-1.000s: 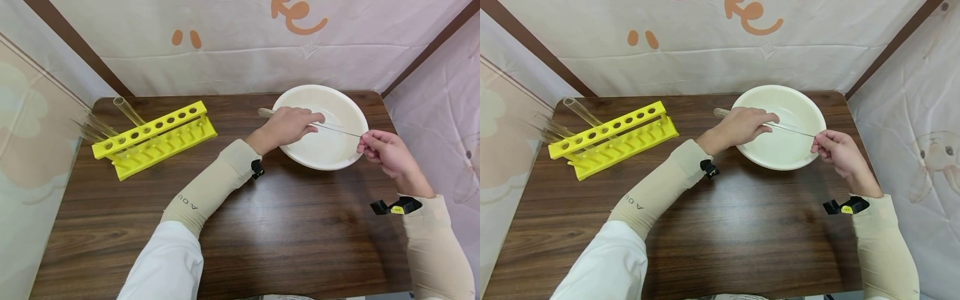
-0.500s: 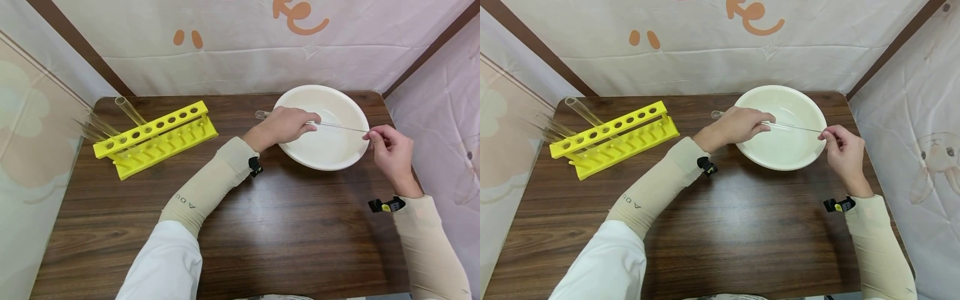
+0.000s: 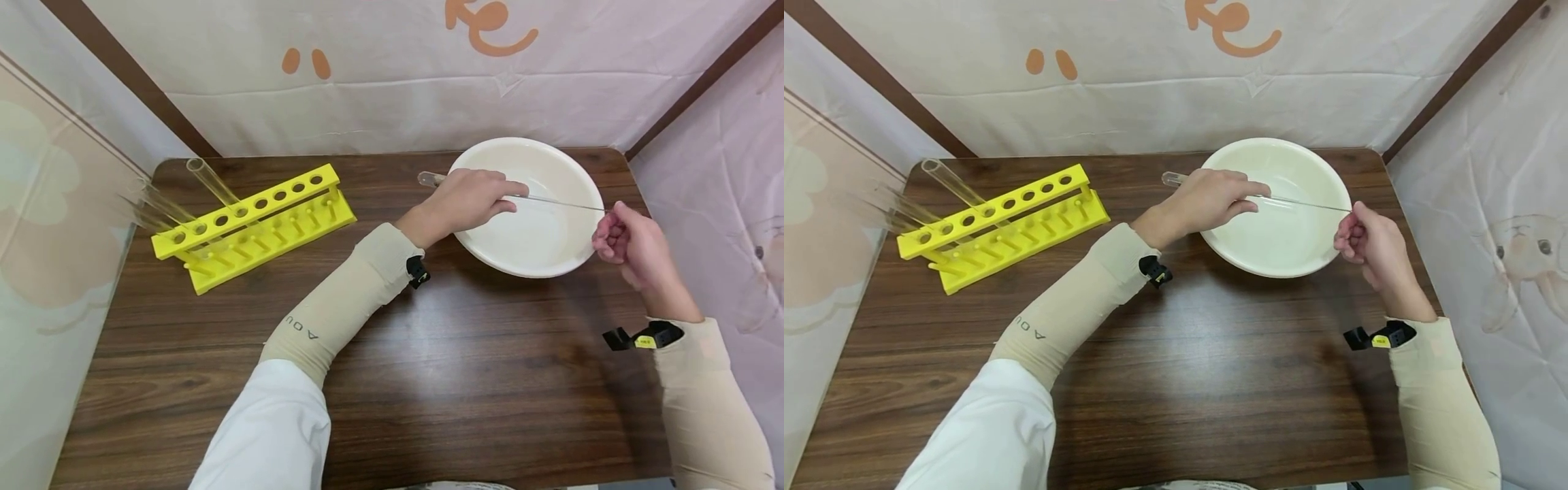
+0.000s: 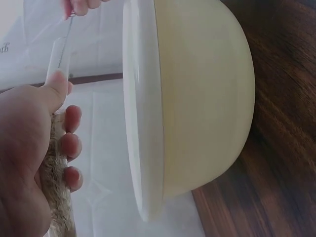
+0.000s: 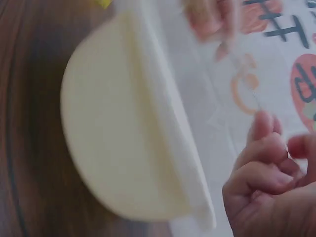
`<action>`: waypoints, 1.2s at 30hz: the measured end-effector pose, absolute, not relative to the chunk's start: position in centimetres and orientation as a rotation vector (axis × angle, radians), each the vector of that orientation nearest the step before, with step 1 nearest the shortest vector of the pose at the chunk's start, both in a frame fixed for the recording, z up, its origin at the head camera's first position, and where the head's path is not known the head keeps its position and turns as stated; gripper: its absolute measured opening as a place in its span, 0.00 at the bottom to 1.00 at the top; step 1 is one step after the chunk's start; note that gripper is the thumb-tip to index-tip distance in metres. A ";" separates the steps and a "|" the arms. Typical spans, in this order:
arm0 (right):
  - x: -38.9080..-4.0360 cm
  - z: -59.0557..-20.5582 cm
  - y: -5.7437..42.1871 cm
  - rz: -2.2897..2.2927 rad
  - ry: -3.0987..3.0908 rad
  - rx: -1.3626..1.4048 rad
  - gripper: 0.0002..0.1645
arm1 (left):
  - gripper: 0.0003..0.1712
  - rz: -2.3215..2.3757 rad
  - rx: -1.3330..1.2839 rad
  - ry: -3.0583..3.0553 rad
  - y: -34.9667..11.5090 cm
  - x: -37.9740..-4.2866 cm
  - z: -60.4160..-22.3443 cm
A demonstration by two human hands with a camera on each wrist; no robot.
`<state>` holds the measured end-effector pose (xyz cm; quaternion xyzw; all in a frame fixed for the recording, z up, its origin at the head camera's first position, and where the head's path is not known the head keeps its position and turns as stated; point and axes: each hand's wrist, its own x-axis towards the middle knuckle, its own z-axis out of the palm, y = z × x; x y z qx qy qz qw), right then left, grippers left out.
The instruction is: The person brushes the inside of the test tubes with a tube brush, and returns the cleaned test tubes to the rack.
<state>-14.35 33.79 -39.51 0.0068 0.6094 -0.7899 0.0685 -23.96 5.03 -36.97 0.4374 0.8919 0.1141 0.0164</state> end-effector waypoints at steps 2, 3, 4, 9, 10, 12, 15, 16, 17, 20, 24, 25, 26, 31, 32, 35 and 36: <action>-14.4 -39.0 33.8 -2.439 1.534 0.023 0.32 | 0.19 0.365 1.377 2.785 5.0 -24.0 -37.0; -14.4 -38.8 33.8 -2.441 1.436 0.012 0.32 | 0.19 0.372 1.383 2.790 5.0 -23.9 -37.0; -14.4 -38.7 33.8 -2.436 1.346 0.006 0.32 | 0.18 0.380 1.388 2.792 5.0 -23.9 -37.0; -14.1 -38.7 34.1 -2.398 1.098 0.012 0.30 | 0.17 0.400 1.439 2.789 4.9 -23.8 -37.0; -14.1 -38.7 34.2 -2.400 1.118 0.005 0.29 | 0.16 0.406 1.445 2.789 4.9 -23.8 -37.1; -13.9 -38.7 34.2 -2.407 1.250 -0.022 0.27 | 0.17 0.412 1.443 2.789 4.9 -23.9 -37.1; -13.6 -38.6 34.1 -2.383 1.597 -0.068 0.22 | 0.17 0.414 1.409 2.770 4.8 -24.1 -37.1; -13.6 -38.6 34.1 -2.371 1.700 -0.078 0.21 | 0.17 0.409 1.397 2.760 4.7 -24.2 -37.1; -13.5 -38.6 34.1 -2.363 1.786 -0.079 0.19 | 0.18 0.407 1.389 2.749 4.7 -24.2 -37.1; -13.5 -38.8 34.2 -2.310 2.071 -0.115 0.15 | 0.18 0.391 1.364 2.711 4.6 -24.2 -37.0; -13.7 -39.6 34.5 -2.247 2.412 -0.212 0.13 | 0.19 0.378 1.325 2.679 4.4 -24.3 -36.9; -13.8 -39.8 34.6 -2.241 2.490 -0.253 0.14 | 0.20 0.377 1.319 2.672 4.4 -24.3 -36.8; -13.9 -40.0 34.7 -2.240 2.547 -0.291 0.14 | 0.20 0.386 1.314 2.665 4.4 -24.3 -36.8; -14.0 -41.1 35.3 -2.142 2.790 -0.387 0.14 | 0.20 0.424 1.321 2.628 4.3 -24.3 -36.8; -14.0 -41.2 35.4 -2.108 2.822 -0.371 0.14 | 0.20 0.430 1.317 2.622 4.3 -24.3 -36.8; -14.0 -41.5 35.7 -2.000 2.899 -0.341 0.14 | 0.20 0.433 1.301 2.611 4.1 -24.3 -37.0; -14.0 -41.6 35.8 -2.002 2.887 -0.332 0.14 | 0.20 0.434 1.300 2.610 4.1 -24.3 -37.0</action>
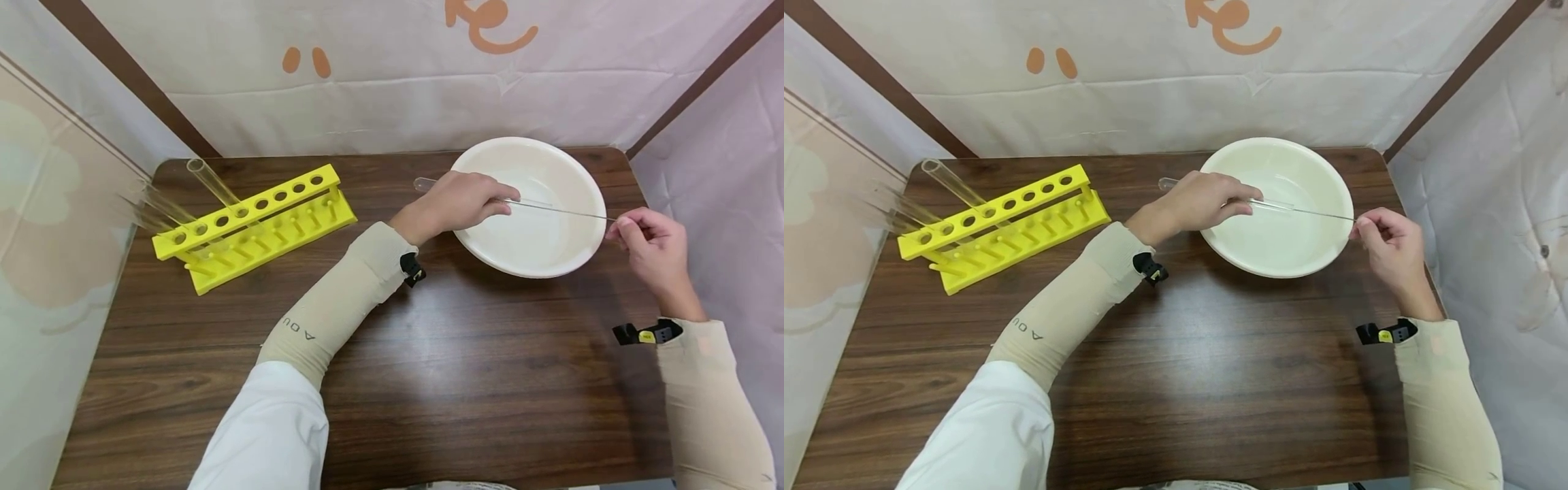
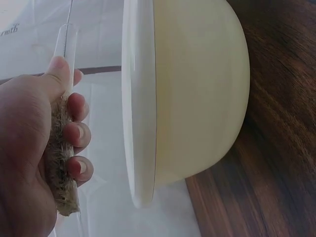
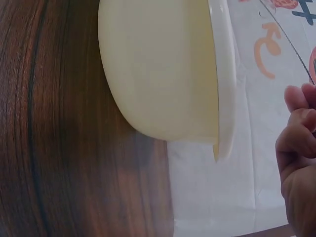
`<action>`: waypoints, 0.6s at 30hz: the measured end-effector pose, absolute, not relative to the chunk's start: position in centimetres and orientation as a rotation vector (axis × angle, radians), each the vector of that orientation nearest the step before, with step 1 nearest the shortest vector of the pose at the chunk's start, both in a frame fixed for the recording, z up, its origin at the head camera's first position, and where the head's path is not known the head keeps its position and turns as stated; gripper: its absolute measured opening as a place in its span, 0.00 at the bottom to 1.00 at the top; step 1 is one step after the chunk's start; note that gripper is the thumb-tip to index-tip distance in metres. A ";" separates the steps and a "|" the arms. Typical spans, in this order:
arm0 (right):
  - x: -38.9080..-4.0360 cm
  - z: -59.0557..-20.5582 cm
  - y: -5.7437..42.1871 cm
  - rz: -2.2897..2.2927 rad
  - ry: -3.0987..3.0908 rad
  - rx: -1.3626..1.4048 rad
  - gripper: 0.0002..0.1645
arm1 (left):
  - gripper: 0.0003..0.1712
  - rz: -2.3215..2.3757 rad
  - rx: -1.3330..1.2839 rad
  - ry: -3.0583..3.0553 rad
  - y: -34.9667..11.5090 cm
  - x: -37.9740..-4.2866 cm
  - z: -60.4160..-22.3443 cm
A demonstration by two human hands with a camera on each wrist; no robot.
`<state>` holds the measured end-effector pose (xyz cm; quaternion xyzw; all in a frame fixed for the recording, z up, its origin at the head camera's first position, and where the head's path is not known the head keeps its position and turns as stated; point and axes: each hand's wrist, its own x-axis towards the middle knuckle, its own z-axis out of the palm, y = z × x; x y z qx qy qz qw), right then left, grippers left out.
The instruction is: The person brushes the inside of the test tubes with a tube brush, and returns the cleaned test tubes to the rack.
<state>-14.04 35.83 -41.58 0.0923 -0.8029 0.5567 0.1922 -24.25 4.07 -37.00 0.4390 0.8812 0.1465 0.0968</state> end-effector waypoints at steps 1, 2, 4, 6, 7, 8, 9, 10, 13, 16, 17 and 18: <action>-14.1 -41.6 35.9 1.579 -2.255 0.255 0.15 | 0.21 0.435 1.299 2.610 4.0 -24.3 -37.0; -14.1 -41.6 36.0 1.589 -2.260 0.253 0.15 | 0.21 0.441 1.299 2.607 4.0 -24.3 -37.0; -14.1 -41.6 36.1 1.606 -2.270 0.259 0.15 | 0.21 0.440 1.294 2.606 3.9 -24.3 -37.0; -14.0 -41.6 36.1 1.677 -2.241 0.270 0.15 | 0.21 0.442 1.292 2.604 3.8 -24.3 -37.0; -14.0 -41.6 36.1 1.698 -2.230 0.274 0.14 | 0.22 0.443 1.289 2.603 3.8 -24.3 -37.0; -14.0 -41.6 36.1 1.739 -2.205 0.272 0.14 | 0.22 0.445 1.287 2.602 3.8 -24.4 -37.0; -13.9 -41.6 36.1 1.773 -2.183 0.265 0.15 | 0.22 0.443 1.285 2.605 3.7 -24.4 -37.0; -13.9 -41.6 36.1 1.814 -2.154 0.258 0.15 | 0.22 0.444 1.285 2.608 3.7 -24.4 -37.0; -13.8 -41.7 36.3 1.904 -2.086 0.242 0.15 | 0.21 0.453 1.289 2.605 3.6 -24.5 -37.1; -13.8 -41.9 36.7 1.941 -2.062 0.259 0.15 | 0.21 0.454 1.294 2.599 3.6 -24.5 -37.1; -13.8 -41.9 36.9 1.944 -2.064 0.265 0.15 | 0.21 0.451 1.294 2.598 3.6 -24.6 -37.1; -13.8 -42.0 37.0 1.955 -2.059 0.271 0.15 | 0.21 0.447 1.293 2.599 3.6 -24.6 -37.1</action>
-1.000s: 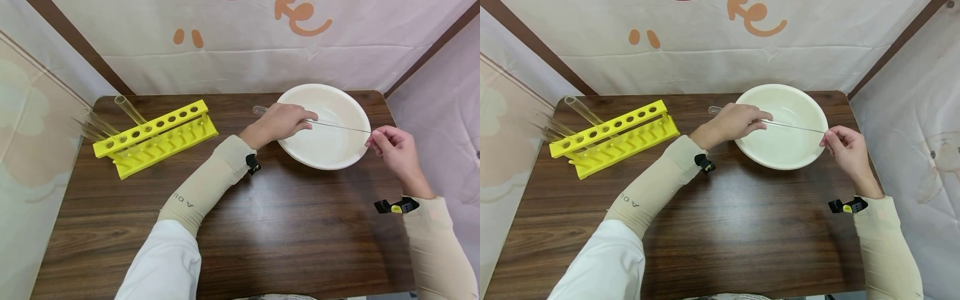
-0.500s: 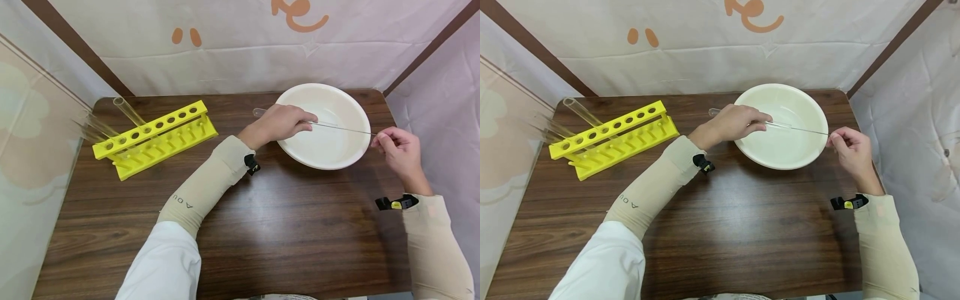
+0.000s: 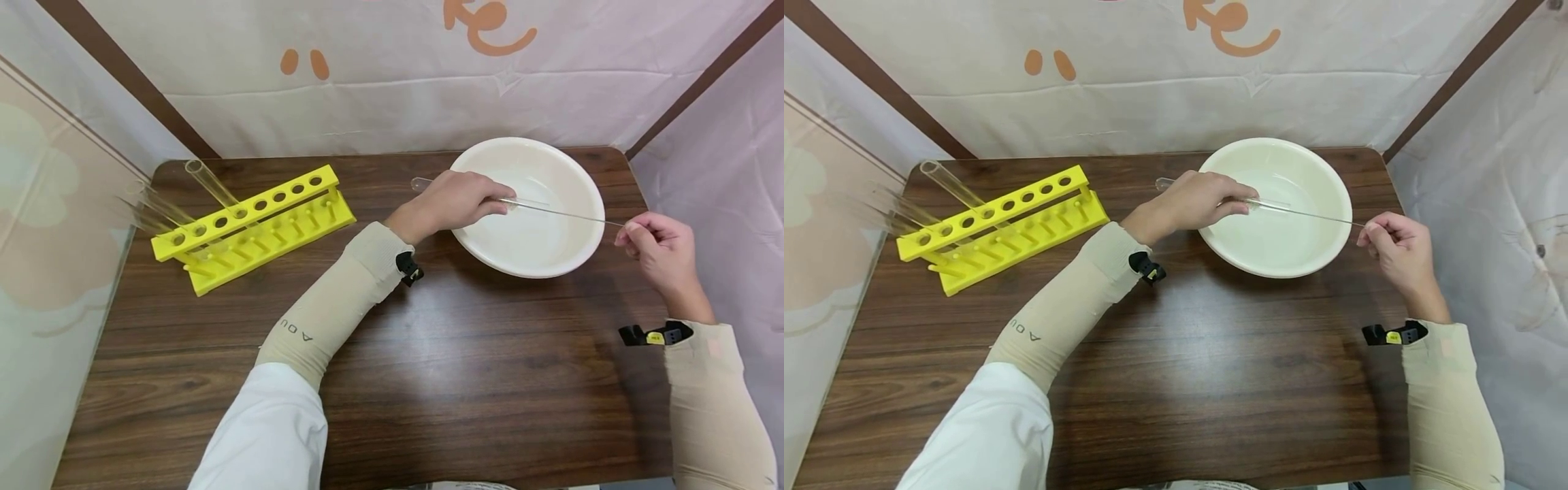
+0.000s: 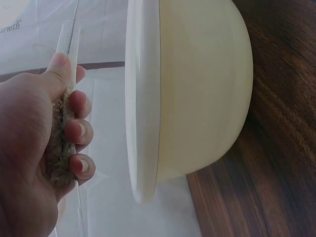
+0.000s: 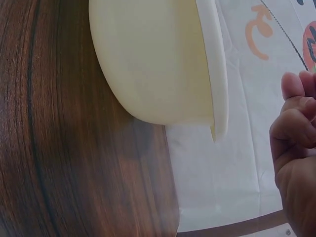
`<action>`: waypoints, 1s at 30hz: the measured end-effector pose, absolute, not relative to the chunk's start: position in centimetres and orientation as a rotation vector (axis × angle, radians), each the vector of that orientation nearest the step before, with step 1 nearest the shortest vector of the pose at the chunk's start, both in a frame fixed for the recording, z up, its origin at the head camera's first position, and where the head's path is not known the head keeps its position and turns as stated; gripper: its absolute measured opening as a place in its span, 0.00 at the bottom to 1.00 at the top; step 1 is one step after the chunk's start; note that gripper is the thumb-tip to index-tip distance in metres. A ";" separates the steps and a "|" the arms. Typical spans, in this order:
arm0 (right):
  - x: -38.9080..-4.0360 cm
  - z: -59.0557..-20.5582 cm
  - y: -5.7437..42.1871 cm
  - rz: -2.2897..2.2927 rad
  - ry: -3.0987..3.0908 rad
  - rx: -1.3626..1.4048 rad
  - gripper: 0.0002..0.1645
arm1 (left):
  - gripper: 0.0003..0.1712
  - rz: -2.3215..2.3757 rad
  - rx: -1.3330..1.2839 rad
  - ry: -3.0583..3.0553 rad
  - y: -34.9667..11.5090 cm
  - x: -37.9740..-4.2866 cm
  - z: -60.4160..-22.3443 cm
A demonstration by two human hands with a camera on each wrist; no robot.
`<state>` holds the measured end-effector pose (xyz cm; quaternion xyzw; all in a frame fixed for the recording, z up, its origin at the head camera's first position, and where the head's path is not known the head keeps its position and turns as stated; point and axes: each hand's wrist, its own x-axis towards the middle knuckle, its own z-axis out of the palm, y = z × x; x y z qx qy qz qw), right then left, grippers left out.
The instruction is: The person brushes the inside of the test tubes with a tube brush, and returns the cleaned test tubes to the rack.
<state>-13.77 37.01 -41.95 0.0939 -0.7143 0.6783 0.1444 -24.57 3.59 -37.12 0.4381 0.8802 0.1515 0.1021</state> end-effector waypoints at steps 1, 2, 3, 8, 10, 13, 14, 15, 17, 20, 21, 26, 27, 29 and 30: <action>-13.7 -42.0 37.1 1.959 -2.057 0.269 0.15 | 0.21 0.441 1.289 2.602 3.6 -24.6 -37.1; -13.7 -41.9 37.2 1.961 -2.058 0.259 0.15 | 0.21 0.439 1.286 2.605 3.6 -24.6 -37.1; -13.7 -41.9 37.2 1.965 -2.056 0.250 0.16 | 0.21 0.439 1.283 2.608 3.5 -24.6 -37.1; -13.7 -41.6 37.5 2.040 -2.002 0.230 0.18 | 0.20 0.464 1.279 2.608 3.4 -24.7 -37.0; -13.6 -41.6 37.6 2.070 -1.982 0.232 0.18 | 0.20 0.469 1.276 2.608 3.3 -24.7 -37.1; -13.5 -41.6 37.9 2.100 -1.966 0.224 0.18 | 0.20 0.476 1.266 2.611 3.1 -24.7 -37.1; -13.4 -41.6 38.0 2.105 -1.965 0.218 0.19 | 0.20 0.477 1.266 2.612 3.1 -24.7 -37.1; -13.4 -41.6 38.1 2.117 -1.958 0.216 0.19 | 0.20 0.481 1.267 2.610 3.0 -24.7 -37.2; -13.3 -41.7 38.3 2.139 -1.944 0.219 0.20 | 0.20 0.489 1.267 2.603 2.9 -24.7 -37.2; -13.3 -41.7 38.6 2.195 -1.891 0.239 0.20 | 0.19 0.495 1.266 2.600 2.8 -24.7 -37.2; -13.2 -41.8 38.7 2.218 -1.863 0.240 0.21 | 0.20 0.497 1.261 2.601 2.7 -24.8 -37.2; -12.9 -42.0 39.5 2.319 -1.733 0.223 0.22 | 0.22 0.489 1.237 2.605 2.2 -24.9 -37.2; -12.8 -42.0 39.7 2.339 -1.710 0.219 0.23 | 0.22 0.490 1.234 2.609 2.1 -24.9 -37.2; -12.6 -42.1 40.2 2.385 -1.660 0.221 0.23 | 0.22 0.488 1.228 2.612 1.8 -25.0 -37.2; -12.4 -42.1 40.5 2.407 -1.638 0.229 0.23 | 0.22 0.484 1.226 2.614 1.6 -25.0 -37.2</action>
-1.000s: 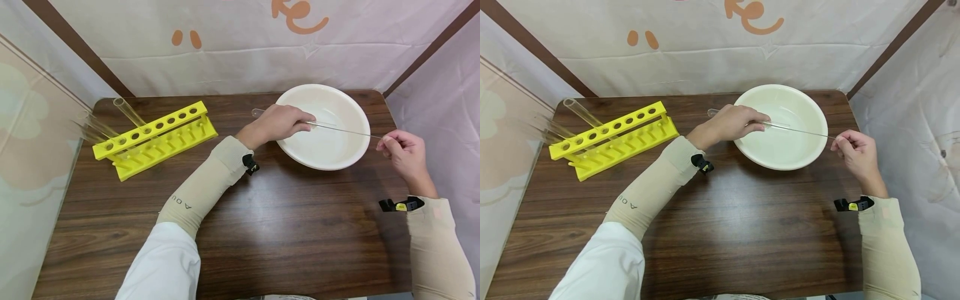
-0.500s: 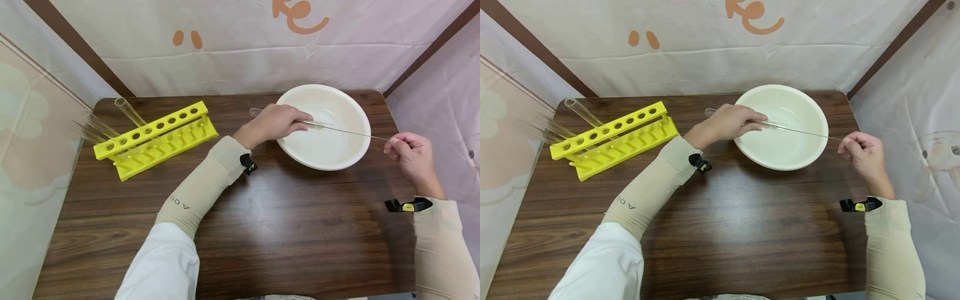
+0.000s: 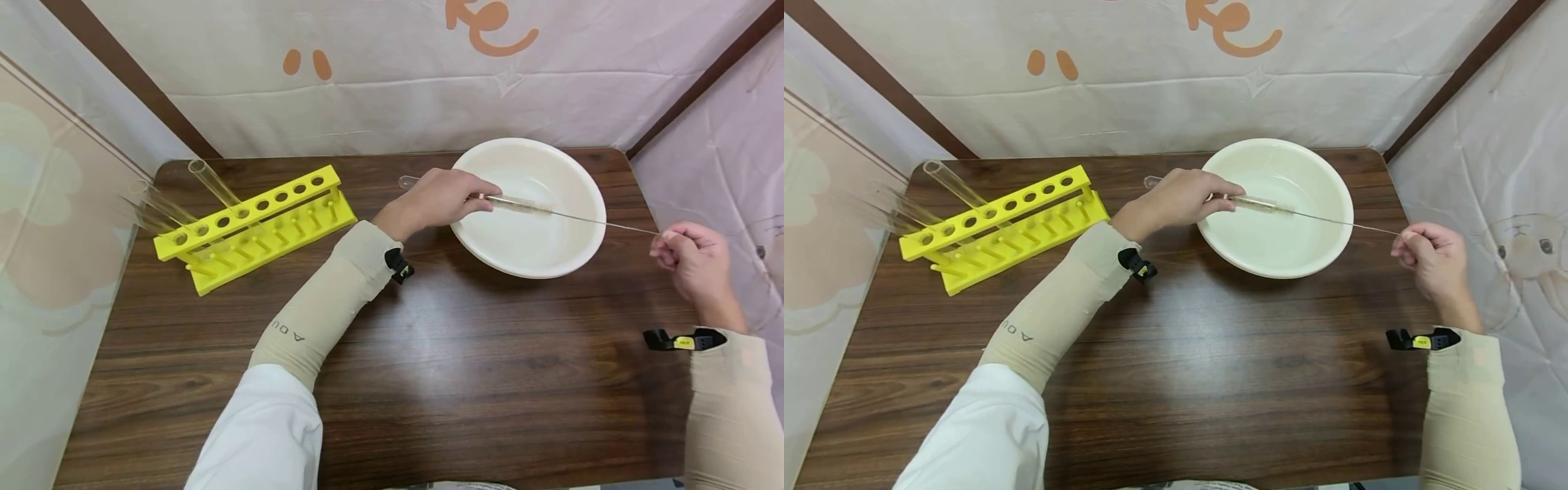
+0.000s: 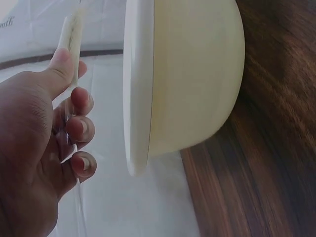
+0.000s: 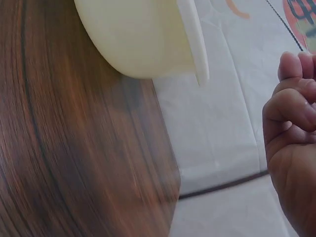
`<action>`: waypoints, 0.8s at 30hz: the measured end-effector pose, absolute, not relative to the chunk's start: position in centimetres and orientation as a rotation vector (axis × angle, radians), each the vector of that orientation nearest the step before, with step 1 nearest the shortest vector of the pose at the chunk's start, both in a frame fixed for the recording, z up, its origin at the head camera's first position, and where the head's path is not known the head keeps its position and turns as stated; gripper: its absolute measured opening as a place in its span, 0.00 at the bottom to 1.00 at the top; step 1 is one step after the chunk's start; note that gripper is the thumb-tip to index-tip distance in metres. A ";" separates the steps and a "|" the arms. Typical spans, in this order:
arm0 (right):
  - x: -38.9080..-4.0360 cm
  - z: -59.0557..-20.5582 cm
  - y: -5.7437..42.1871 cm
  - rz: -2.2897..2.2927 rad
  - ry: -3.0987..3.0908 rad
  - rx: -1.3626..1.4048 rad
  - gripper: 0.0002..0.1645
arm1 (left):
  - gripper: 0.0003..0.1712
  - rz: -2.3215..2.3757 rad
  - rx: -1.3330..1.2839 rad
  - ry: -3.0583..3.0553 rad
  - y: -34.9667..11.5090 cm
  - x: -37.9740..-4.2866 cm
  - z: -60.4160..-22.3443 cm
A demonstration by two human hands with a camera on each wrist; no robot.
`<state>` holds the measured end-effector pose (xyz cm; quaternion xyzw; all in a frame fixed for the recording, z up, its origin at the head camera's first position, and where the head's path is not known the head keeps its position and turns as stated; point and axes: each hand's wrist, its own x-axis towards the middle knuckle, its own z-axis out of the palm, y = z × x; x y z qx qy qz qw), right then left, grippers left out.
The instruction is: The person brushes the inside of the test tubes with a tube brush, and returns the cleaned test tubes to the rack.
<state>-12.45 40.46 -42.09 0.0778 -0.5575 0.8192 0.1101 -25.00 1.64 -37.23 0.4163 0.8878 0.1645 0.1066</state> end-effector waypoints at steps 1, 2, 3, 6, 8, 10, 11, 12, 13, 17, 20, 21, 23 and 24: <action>-12.3 -42.1 40.7 2.414 -1.639 0.238 0.24 | 0.23 0.484 1.225 2.615 1.5 -25.0 -37.3; -12.2 -42.1 41.0 2.438 -1.621 0.246 0.24 | 0.23 0.491 1.225 2.614 1.4 -25.1 -37.3; -12.1 -42.2 41.2 2.440 -1.620 0.253 0.25 | 0.23 0.490 1.223 2.614 1.2 -25.1 -37.3; -12.0 -42.3 41.8 2.453 -1.622 0.297 0.23 | 0.23 0.484 1.213 2.607 1.0 -25.2 -37.4; -12.0 -42.3 42.1 2.436 -1.645 0.281 0.21 | 0.23 0.488 1.204 2.602 0.9 -25.3 -37.4; -12.0 -42.2 42.3 2.369 -1.714 0.281 0.19 | 0.23 0.489 1.198 2.600 0.8 -25.3 -37.3; -12.1 -42.2 42.4 2.343 -1.735 0.285 0.17 | 0.23 0.489 1.194 2.596 0.7 -25.4 -37.3; -12.2 -42.2 42.5 2.297 -1.768 0.290 0.15 | 0.23 0.492 1.192 2.590 0.7 -25.4 -37.3; -12.2 -42.2 42.6 2.255 -1.796 0.297 0.14 | 0.23 0.491 1.189 2.582 0.6 -25.5 -37.3; -12.4 -42.3 42.9 2.151 -1.810 0.355 0.10 | 0.24 0.482 1.173 2.557 0.4 -25.7 -37.1; -12.4 -42.4 42.9 2.073 -1.803 0.360 0.11 | 0.24 0.483 1.164 2.544 0.3 -25.8 -37.0; -12.4 -42.4 42.9 2.042 -1.799 0.352 0.11 | 0.24 0.481 1.162 2.541 0.3 -25.8 -37.0; -12.5 -42.4 42.8 1.927 -1.828 0.329 0.12 | 0.23 0.483 1.158 2.534 0.2 -25.9 -36.9; -12.4 -42.3 42.6 1.821 -1.877 0.305 0.13 | 0.23 0.483 1.156 2.531 0.2 -25.9 -36.9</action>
